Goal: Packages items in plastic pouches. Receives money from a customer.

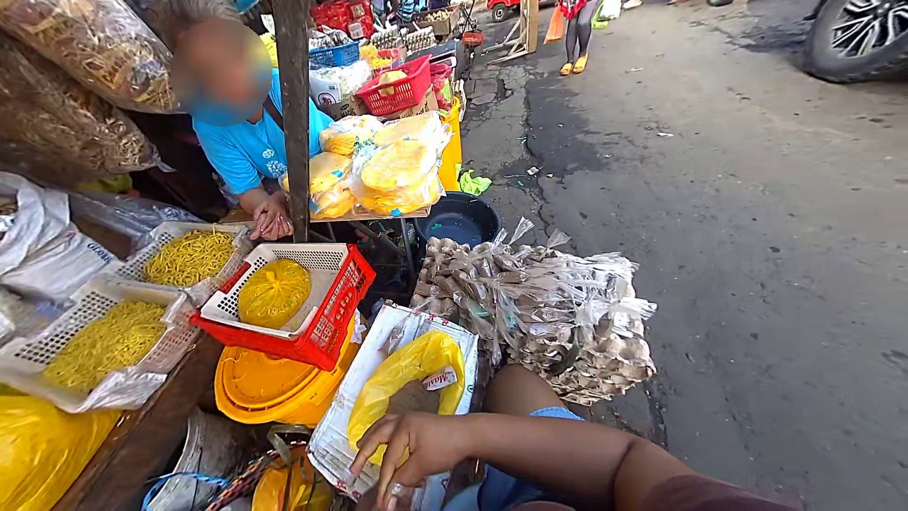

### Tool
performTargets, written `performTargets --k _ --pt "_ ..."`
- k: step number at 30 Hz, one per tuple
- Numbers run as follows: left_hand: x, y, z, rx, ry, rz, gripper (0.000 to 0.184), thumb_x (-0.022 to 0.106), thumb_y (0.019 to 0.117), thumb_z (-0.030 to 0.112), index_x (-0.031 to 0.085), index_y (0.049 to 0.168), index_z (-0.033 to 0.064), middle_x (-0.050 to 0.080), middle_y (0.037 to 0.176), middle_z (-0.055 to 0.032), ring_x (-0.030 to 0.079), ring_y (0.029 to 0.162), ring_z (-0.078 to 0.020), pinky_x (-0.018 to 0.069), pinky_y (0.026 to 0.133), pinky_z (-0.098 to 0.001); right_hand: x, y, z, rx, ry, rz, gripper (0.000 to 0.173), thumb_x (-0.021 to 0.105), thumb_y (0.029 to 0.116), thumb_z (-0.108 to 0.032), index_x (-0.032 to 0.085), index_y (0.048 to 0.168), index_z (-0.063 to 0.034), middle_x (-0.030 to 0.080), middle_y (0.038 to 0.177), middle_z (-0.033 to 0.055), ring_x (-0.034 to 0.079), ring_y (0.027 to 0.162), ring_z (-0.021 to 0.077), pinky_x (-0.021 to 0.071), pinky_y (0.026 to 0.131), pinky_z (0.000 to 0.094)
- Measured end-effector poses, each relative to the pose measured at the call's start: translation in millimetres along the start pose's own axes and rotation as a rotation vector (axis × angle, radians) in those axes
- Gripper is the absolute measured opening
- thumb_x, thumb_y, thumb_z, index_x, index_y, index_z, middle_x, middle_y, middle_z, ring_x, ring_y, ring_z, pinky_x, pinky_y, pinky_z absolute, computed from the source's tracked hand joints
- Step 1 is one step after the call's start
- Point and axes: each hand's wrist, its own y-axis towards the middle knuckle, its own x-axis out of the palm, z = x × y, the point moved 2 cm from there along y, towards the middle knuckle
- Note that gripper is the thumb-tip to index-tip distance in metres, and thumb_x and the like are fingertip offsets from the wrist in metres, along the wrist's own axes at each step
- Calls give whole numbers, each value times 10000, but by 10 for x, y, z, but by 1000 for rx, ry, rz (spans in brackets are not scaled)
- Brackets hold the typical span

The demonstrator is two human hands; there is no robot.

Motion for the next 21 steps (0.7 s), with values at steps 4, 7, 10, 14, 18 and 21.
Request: performTargets --k 4,7,10,14,18,21 --pt "-303 209 -1 22 182 61 178 584 951 11 696 811 13 635 740 94 564 679 68 492 672 -144 -141 -81 263 401 100 31 143 732 894 3 694 998 92 653 1265 202 633 1091 212 515 927 369" --pt "-195 163 2 23 198 74 211 482 1001 13 677 1028 -60 668 880 17 591 746 38 514 722 -159 -181 -158 326 358 -15 155 125 697 889 10 761 992 43 672 1252 195 602 1199 239 470 1030 389" --pt "-10 171 -53 213 235 334 179 618 882 -34 656 1041 -105 654 887 -23 586 764 31 518 726 -149 -133 -135 258 305 -40 214 182 659 957 -70 782 1063 12 628 1346 226 524 1330 312 389 1129 442" --pt "136 236 -17 242 472 585 228 714 809 10 644 976 -128 573 786 -72 521 684 4 447 635 -118 123 -89 267 317 84 399 251 552 992 -32 725 1145 67 663 1272 224 589 1253 246 443 1087 376" --pt "142 238 -8 236 597 607 147 606 891 21 661 891 -115 610 747 -117 575 692 -44 490 671 -152 256 -100 305 374 184 615 193 657 937 -111 781 1028 6 630 1313 184 533 1276 185 417 1085 323" --pt "74 243 30 178 393 550 143 544 922 3 655 888 -81 607 733 -22 561 640 44 492 627 -118 211 -170 335 279 211 602 164 724 901 -119 759 920 39 596 1346 170 512 1282 146 415 1087 284"
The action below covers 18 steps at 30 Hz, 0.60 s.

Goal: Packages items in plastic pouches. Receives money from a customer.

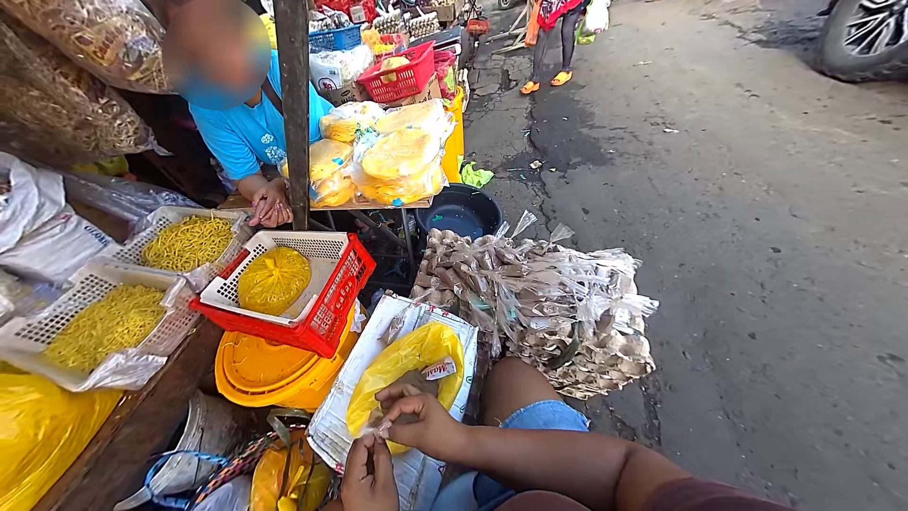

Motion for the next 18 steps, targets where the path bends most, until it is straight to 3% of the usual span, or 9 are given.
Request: performTargets --k 2,3,5,8,10,11,13,16,18 --pt "-82 47 33 -94 -152 -90 153 536 896 -24 685 923 -50 661 758 29 587 628 51 516 614 -132 -21 1 37 -27 66 -109 195 630 927 -117 697 833 39 630 1282 115 542 1232 109 442 1041 282" --pt "-110 56 31 -133 -213 -140 152 548 895 -26 697 922 -31 684 776 36 607 640 38 530 624 -144 0 5 47 -7 83 -137 221 544 929 -110 661 780 3 642 1198 58 563 1144 61 466 960 248" --pt "-112 30 2 -165 -250 -170 122 588 902 -11 704 936 -17 694 783 28 625 656 20 542 636 -159 26 7 21 73 69 -147 265 506 969 -128 647 775 -15 628 1089 21 559 1034 32 462 885 224" --pt "-120 -49 -33 -124 -178 -90 294 685 846 -2 687 1135 -57 683 920 -52 636 734 -5 556 691 -166 -14 7 -57 181 -30 -138 260 550 1039 -190 704 913 -24 637 940 -17 566 897 3 461 826 210" --pt "-174 -72 -20 -91 -169 -54 368 716 835 -21 680 1200 -54 699 979 -71 670 784 -26 578 723 -181 -80 -4 -95 196 -100 -252 265 515 1065 -165 693 1167 3 705 1025 26 638 913 6 524 867 221" --pt "-196 -77 -30 -51 -160 -34 307 723 842 -12 713 1147 -43 710 967 -61 678 798 -29 583 735 -182 -111 -14 -96 189 -143 -331 285 516 1058 -137 656 1247 25 706 1084 76 656 950 46 535 900 251" --pt "-224 -76 -64 25 -141 0 149 718 875 22 770 1014 -1 733 949 -41 693 840 -30 591 784 -183 -133 -42 -110 196 -231 -426 270 558 1044 -122 650 1237 43 704 1086 120 662 946 94 534 895 283" --pt "-235 -83 -22 128 -65 -3 97 704 883 45 780 939 22 733 936 -28 682 865 4 568 808 -143 -101 -61 -100 231 -255 -383 257 615 1014 -108 591 1231 28 702 999 99 679 877 92 555 851 280" --pt "-235 -84 7 217 -16 -27 90 694 895 68 770 927 31 722 936 -28 673 878 17 557 815 -123 -82 -52 -136 158 -317 -384 394 613 1012 -104 509 1381 -13 693 945 110 678 815 119 562 810 299"
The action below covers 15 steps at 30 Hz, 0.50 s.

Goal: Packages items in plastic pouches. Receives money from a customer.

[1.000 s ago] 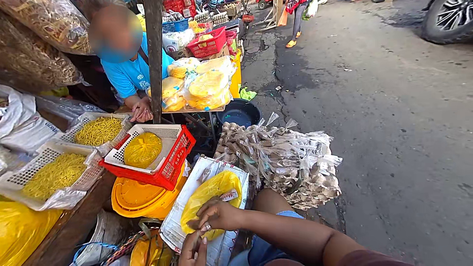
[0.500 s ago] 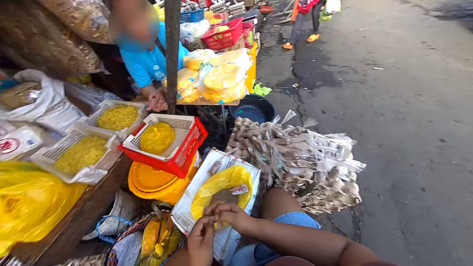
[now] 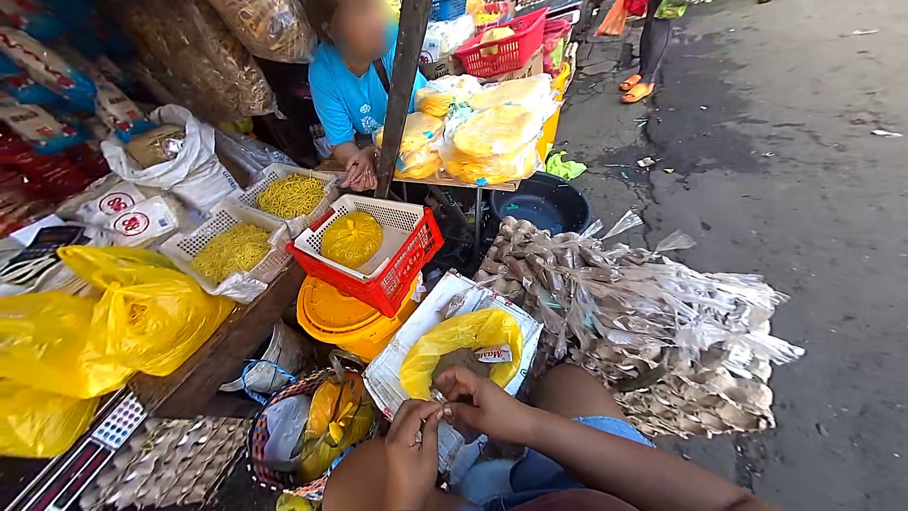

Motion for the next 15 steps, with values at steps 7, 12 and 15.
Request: performTargets --k 7,12,15 --pt "-303 80 -229 -138 90 146 118 621 921 3 708 961 -65 712 936 -97 681 835 -69 586 781 -236 73 -103 108 -219 -463 17 283 560 1040 -177 720 971 45 725 937 199 716 900 330 565 841 483" --pt "-204 5 -311 -341 -113 128 354 636 940 56 607 1252 -109 691 1082 -135 685 896 -101 587 798 -256 35 -264 75 -79 -409 144 290 575 1029 -205 724 957 33 710 864 165 685 783 248 554 752 412" --pt "0 -127 -151 -353 -199 -200 867 776 859 170 300 1511 -146 522 1435 -294 598 1258 -303 519 1017 -410 81 -342 39 -100 -351 338 215 618 996 -172 741 1016 3 734 865 104 691 750 136 583 731 313"
